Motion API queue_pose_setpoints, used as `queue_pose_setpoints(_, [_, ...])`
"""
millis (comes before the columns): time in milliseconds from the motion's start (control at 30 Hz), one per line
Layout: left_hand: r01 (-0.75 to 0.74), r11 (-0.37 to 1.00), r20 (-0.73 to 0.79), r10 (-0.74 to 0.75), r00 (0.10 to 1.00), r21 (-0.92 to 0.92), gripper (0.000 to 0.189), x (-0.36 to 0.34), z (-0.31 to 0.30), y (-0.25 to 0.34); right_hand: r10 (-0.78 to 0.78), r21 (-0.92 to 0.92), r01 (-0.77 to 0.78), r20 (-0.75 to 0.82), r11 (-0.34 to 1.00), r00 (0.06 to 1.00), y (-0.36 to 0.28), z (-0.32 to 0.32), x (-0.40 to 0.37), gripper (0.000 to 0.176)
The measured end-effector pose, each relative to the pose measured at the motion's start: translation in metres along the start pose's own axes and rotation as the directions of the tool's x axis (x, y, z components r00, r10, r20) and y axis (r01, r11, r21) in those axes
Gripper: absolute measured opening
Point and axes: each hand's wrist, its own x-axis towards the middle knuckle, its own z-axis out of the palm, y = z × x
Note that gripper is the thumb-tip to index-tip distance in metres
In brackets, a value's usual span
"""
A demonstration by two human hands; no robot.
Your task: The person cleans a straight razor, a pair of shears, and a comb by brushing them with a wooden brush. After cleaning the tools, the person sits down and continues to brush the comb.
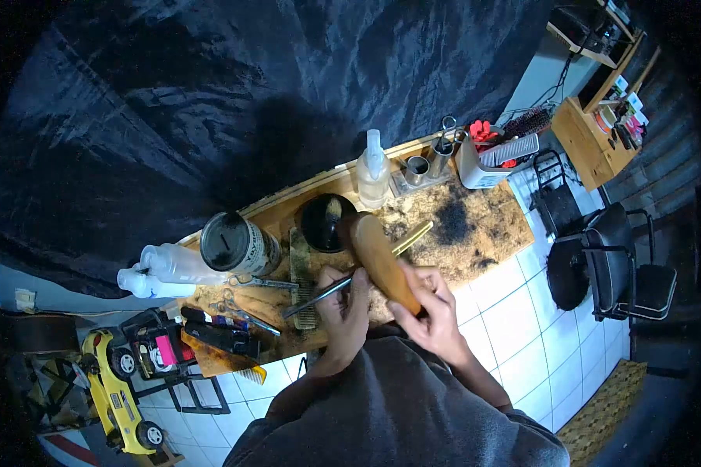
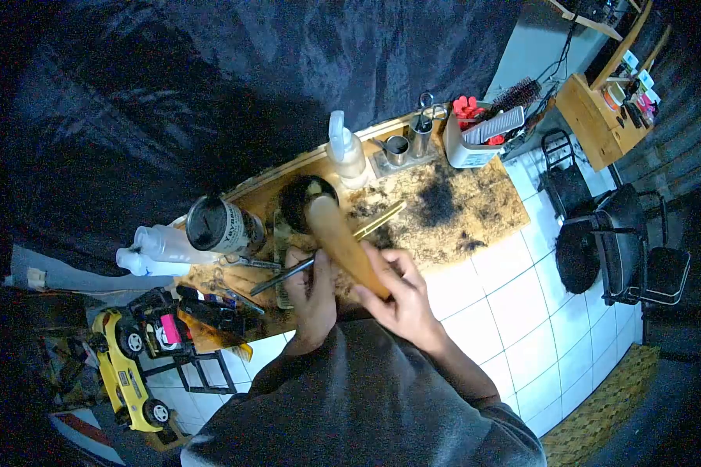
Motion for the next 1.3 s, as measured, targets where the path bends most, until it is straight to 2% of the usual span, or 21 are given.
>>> queue_pose_setpoints(33, [0.001,1.000,-0.004,-0.001,1.000,-0.003,0.016,0.000,0.003,0.005,0.000,-0.062,-0.004,-0.067,0.998,0.998,0.012,0.001,-0.001,0.049])
queue_pose_setpoints(67, [0.018,0.973,-0.026,-0.024,0.999,-0.230,0.016,0.001,0.009,0.014,-0.004,-0.123,-0.012,-0.131,0.992,0.991,0.021,0.001,-0.002,0.050])
queue_pose_setpoints(100, [0.027,0.895,-0.040,-0.051,0.998,-0.445,0.016,0.002,0.011,0.019,0.149,-0.131,-0.175,-0.192,0.976,0.970,0.014,-0.004,0.002,0.050])
queue_pose_setpoints(133, [0.027,0.893,-0.042,-0.051,0.998,-0.449,0.016,0.001,0.009,0.015,0.082,-0.285,-0.153,-0.249,0.946,0.965,0.021,-0.009,0.008,0.049])
queue_pose_setpoints(233, [-0.045,0.908,0.014,0.056,0.998,-0.416,0.016,0.001,0.003,0.003,0.174,-0.247,-0.230,-0.229,0.941,0.958,0.011,-0.018,0.018,0.052])
queue_pose_setpoints(267, [-0.024,0.914,0.010,0.030,0.999,-0.404,0.015,0.002,0.005,0.004,0.160,-0.220,-0.199,-0.183,0.955,0.970,0.010,-0.016,0.015,0.053])
queue_pose_setpoints(367, [0.011,0.926,-0.023,-0.021,1.000,-0.376,0.015,0.003,0.003,-0.018,-0.119,0.016,0.119,-0.007,0.993,0.993,0.008,0.000,0.005,0.051])
queue_pose_setpoints(400, [0.026,0.938,-0.051,-0.046,0.998,-0.347,0.016,0.005,0.003,-0.016,-0.034,-0.001,0.035,0.118,0.999,0.992,-0.014,-0.008,0.011,0.051])
queue_pose_setpoints(467, [0.051,0.908,-0.015,-0.063,0.998,-0.416,0.019,0.005,0.005,-0.008,-0.109,-0.036,0.109,0.018,0.993,0.994,0.003,0.001,0.006,0.053])
queue_pose_setpoints(500, [0.075,0.875,0.025,-0.072,0.997,-0.478,0.023,0.005,0.006,0.000,-0.055,-0.112,0.050,-0.034,0.992,0.998,0.005,0.001,0.008,0.053])
queue_pose_setpoints(600, [0.049,0.901,0.087,-0.013,0.996,-0.431,0.027,0.006,-0.006,0.007,0.138,-0.290,-0.200,-0.220,0.936,0.966,0.008,-0.008,0.017,0.050])
queue_pose_setpoints(667, [-0.009,0.890,0.069,0.045,0.997,-0.456,0.026,0.006,-0.005,0.004,0.178,-0.255,-0.246,-0.260,0.935,0.949,0.019,-0.014,0.021,0.050])
queue_pose_setpoints(733, [0.053,0.882,0.089,-0.013,0.996,-0.469,0.026,0.004,-0.004,0.001,0.195,-0.228,-0.259,-0.271,0.939,0.943,0.014,-0.013,0.021,0.051])
queue_pose_setpoints(800, [0.049,0.911,0.096,-0.010,0.995,-0.410,0.023,0.006,-0.002,0.001,0.125,-0.143,-0.139,-0.106,0.980,0.987,0.008,-0.008,0.015,0.051])
queue_pose_setpoints(867, [0.045,0.936,0.100,-0.011,0.995,-0.349,0.021,0.005,-0.004,-0.004,0.060,0.107,-0.058,-0.017,0.993,0.998,0.005,0.006,0.004,0.051])
queue_pose_setpoints(933, [0.091,0.993,0.075,-0.085,0.994,-0.071,0.019,0.005,-0.011,-0.006,0.117,0.144,-0.131,0.102,0.981,0.988,-0.006,0.005,0.001,0.053])
queue_pose_setpoints(1000, [0.034,0.994,0.082,-0.026,0.996,-0.101,0.019,0.002,-0.009,-0.005,0.095,0.119,-0.105,0.087,0.987,0.992,-0.003,0.003,-0.001,0.053])
queue_pose_setpoints(1067, [-0.024,0.991,0.083,0.035,0.996,-0.132,0.019,0.001,-0.010,0.005,0.103,-0.003,-0.104,-0.102,0.995,0.989,0.003,0.002,0.001,0.051])
queue_pose_setpoints(1133, [0.084,0.965,0.094,-0.062,0.994,-0.250,0.021,0.001,-0.012,0.012,0.251,-0.059,-0.270,-0.220,0.961,0.943,0.013,-0.002,0.005,0.048])
queue_pose_setpoints(1267, [0.069,0.966,0.134,-0.037,0.990,-0.248,0.018,0.000,-0.010,0.004,0.320,-0.014,-0.336,-0.266,0.942,0.909,0.006,-0.006,0.013,0.045])
queue_pose_setpoints(1300, [0.086,0.965,0.132,-0.054,0.990,-0.249,0.021,0.000,-0.008,0.000,0.279,-0.053,-0.293,-0.184,0.955,0.943,0.001,-0.004,0.009,0.045])
